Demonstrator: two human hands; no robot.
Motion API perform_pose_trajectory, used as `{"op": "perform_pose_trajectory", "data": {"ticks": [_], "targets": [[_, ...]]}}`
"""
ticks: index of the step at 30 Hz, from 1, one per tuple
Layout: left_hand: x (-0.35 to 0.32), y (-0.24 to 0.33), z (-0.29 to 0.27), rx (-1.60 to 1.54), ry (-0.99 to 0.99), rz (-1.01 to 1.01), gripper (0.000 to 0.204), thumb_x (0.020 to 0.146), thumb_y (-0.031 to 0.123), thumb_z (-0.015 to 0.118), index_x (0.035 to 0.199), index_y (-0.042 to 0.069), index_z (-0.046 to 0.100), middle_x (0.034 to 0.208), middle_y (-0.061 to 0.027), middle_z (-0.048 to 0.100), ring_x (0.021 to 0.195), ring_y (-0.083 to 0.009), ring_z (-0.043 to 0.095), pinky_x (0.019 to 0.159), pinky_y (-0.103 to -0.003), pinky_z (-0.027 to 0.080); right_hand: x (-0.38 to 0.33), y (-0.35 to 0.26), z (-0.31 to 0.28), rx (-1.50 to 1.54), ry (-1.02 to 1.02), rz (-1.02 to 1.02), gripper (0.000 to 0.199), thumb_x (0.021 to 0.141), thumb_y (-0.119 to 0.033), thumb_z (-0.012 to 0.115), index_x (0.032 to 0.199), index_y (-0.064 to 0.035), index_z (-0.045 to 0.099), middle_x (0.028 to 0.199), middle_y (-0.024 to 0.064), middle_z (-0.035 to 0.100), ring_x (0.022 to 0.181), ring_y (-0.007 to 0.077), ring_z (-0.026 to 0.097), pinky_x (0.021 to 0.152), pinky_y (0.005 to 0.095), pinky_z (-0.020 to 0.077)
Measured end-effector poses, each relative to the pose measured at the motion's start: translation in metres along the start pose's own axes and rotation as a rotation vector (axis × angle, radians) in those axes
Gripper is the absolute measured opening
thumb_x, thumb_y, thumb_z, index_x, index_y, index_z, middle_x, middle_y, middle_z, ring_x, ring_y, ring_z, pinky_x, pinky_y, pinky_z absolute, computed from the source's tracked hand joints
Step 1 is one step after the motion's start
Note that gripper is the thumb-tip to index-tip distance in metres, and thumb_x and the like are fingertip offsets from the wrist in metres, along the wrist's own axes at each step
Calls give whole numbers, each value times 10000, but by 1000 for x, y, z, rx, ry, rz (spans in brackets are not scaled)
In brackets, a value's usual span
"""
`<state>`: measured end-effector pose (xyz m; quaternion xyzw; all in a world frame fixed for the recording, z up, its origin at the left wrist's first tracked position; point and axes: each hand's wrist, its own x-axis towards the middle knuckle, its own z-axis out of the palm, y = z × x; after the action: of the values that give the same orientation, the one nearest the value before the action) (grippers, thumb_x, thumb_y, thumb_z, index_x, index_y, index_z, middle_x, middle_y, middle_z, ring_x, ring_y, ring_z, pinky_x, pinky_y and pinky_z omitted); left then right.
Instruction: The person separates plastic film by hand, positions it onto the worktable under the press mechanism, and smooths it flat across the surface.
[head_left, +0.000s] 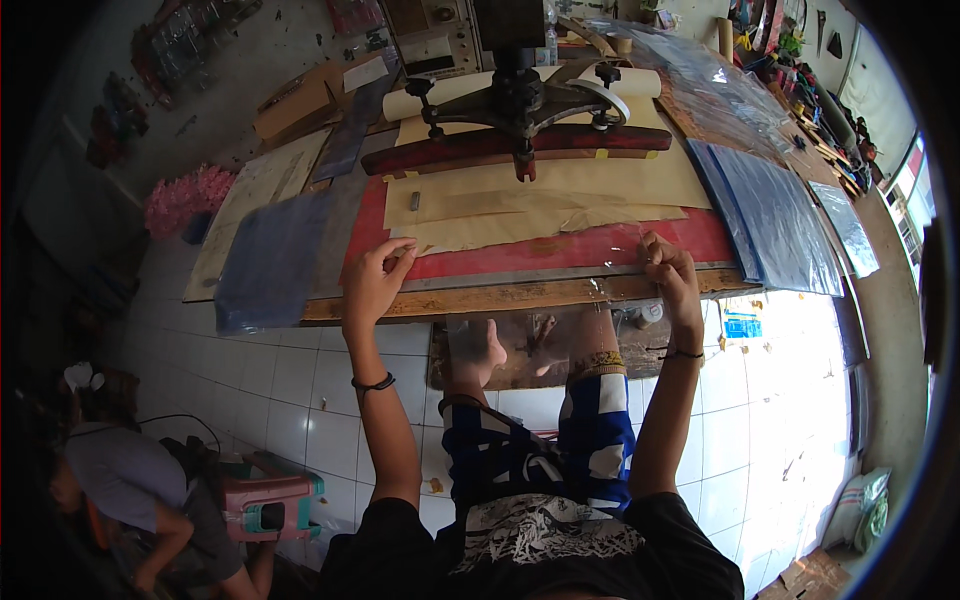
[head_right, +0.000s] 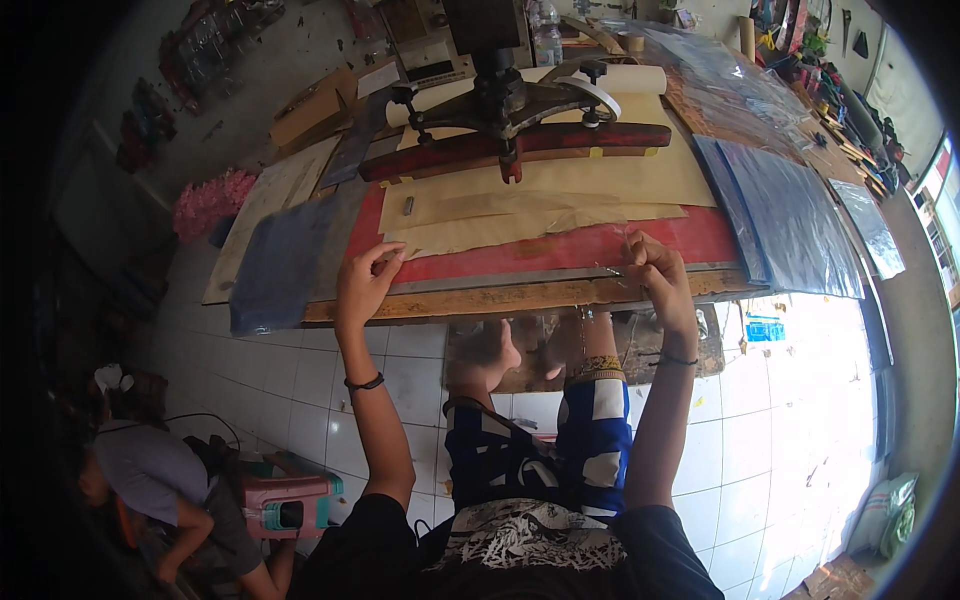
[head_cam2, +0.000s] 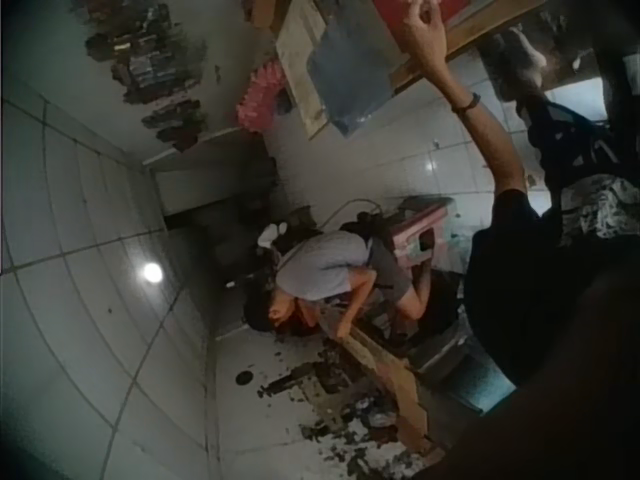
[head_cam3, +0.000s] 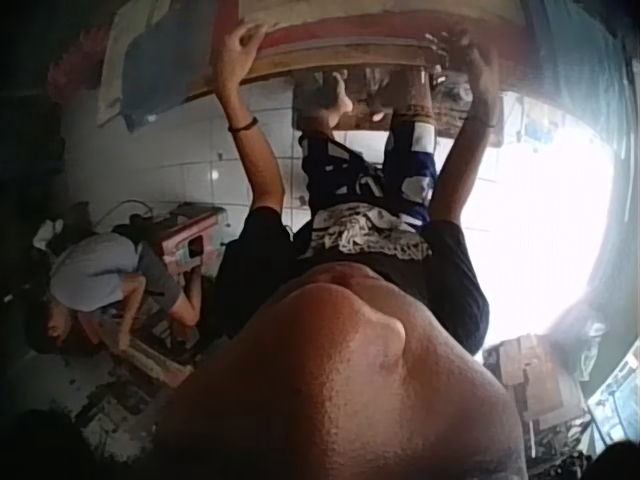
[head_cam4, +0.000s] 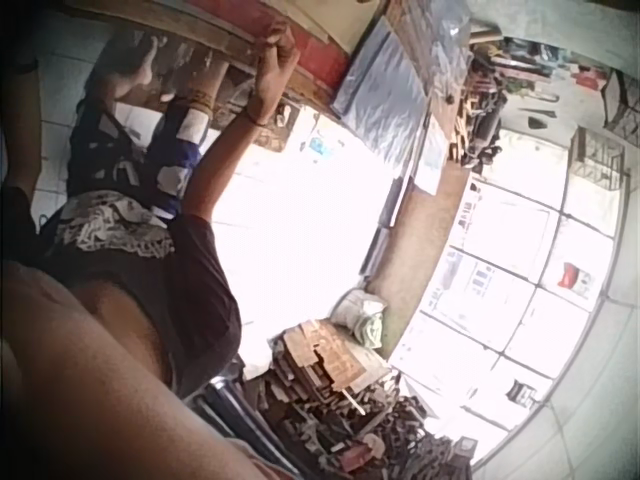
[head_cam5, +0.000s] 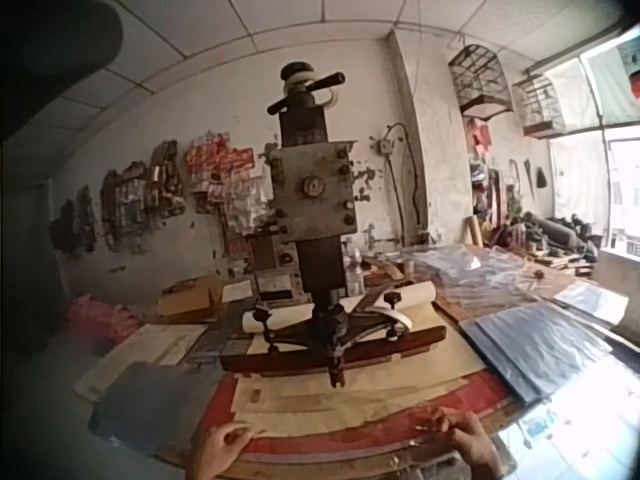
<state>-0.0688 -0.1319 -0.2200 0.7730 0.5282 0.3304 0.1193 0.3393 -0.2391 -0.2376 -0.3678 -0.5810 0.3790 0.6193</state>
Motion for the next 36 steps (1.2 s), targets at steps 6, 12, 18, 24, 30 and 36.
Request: {"op": "perform_pose_trajectory", "data": {"ticks": [6, 12, 18, 24, 30, 36], "targets": [[-1, 2, 0, -14, 17, -1, 269, 926, 319, 682, 1055, 90, 741, 584, -67, 536, 524, -164, 485, 524, -338, 380, 0, -3, 3, -73, -35, 16, 175, 780, -88, 564, 740, -66, 395, 819, 5, 405, 813, 115, 395, 717, 241, 342], [2, 3, 0, 2, 33, 41, 269, 916, 299, 694, 1047, 68, 738, 608, -72, 551, 519, -161, 477, 525, -330, 388, 7, -8, 20, -204, 75, 143, 296, 941, -174, 642, 754, -76, 434, 794, -9, 517, 792, 92, 469, 742, 247, 405], [10, 12, 9, -101, 8, 212, 329, 894, 301, 711, 1152, 97, 719, 1054, -93, 673, 922, -226, 621, 787, -360, 492, 16, -17, 21, -526, 138, 236, 382, 954, -278, 694, 733, -36, 498, 727, 31, 633, 681, 77, 503, 601, 282, 423], [10, 20, 25, 22, -128, 389, 435, 835, 332, 763, 1218, 133, 707, 1286, -89, 602, 1250, -284, 515, 1092, -429, 347, 85, -47, -69, -1044, 466, 3, 321, 969, -308, 618, 902, 2, 674, 763, 129, 694, 716, 235, 666, 670, 372, 497], [12, 28, 19, -54, -207, 391, 428, 744, 220, 826, 1156, 132, 748, 1233, -80, 630, 1198, -272, 546, 1070, -420, 387, 164, 20, -197, -1450, -97, 24, 367, 952, -190, 516, 1298, -92, 590, 1248, 181, 640, 1215, 358, 559, 1027, 452, 429], [8, 22, 21, -125, -162, 320, 283, 711, 200, 850, 977, 117, 799, 1040, -48, 658, 1085, -235, 577, 997, -392, 409, 165, 45, -177, -1630, -274, 228, 564, 882, -54, 443, 1446, -75, 442, 1495, 171, 455, 1497, 333, 232, 1183, 639, 210]]}}
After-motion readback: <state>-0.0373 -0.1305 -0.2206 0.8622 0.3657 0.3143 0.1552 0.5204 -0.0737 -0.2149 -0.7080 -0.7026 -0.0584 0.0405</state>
